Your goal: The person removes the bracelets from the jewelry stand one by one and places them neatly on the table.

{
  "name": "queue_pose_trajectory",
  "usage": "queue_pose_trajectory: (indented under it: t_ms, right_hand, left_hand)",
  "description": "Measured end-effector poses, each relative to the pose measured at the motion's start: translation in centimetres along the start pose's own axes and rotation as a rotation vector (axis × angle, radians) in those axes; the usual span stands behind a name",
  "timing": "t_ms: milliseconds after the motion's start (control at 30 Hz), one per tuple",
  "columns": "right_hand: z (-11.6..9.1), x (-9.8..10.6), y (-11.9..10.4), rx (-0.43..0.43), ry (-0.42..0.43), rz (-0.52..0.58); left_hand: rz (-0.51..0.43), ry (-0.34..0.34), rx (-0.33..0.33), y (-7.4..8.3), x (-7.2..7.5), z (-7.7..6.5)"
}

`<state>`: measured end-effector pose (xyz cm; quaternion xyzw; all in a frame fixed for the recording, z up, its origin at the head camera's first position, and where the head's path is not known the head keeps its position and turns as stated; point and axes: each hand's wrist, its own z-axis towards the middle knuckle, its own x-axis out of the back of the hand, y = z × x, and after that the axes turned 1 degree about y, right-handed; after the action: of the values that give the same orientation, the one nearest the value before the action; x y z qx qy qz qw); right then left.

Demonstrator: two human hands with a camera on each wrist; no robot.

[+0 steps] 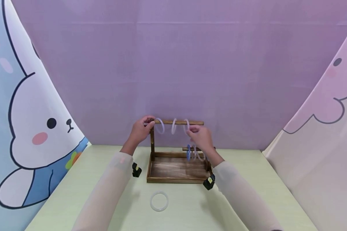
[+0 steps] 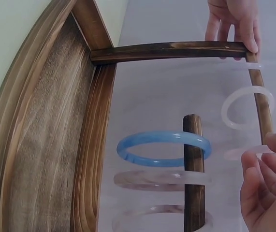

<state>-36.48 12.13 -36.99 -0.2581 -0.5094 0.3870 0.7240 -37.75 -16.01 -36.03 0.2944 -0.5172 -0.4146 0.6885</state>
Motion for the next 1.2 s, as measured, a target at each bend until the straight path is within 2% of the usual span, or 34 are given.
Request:
queue_pose_trajectory:
  t_ms: [467, 800, 1200]
  right_hand:
    - [0.07, -0.31, -0.13, -0.015, -0.005, 0.026]
    - [-0.04, -0.4, -0.08, 0.0, 0.018, 0.014]
    - [0.14, 0.06, -0.41, -0.002, 0.008, 0.024]
  left_hand:
    - [-0.011, -0.002, 0.015, 0.11, 0.04, -0.03]
    - [0.006, -0.004, 0.001, -0.03, 0.07, -0.04]
    - [0.008, 0.003, -0.014, -0.05, 0.04, -0.13]
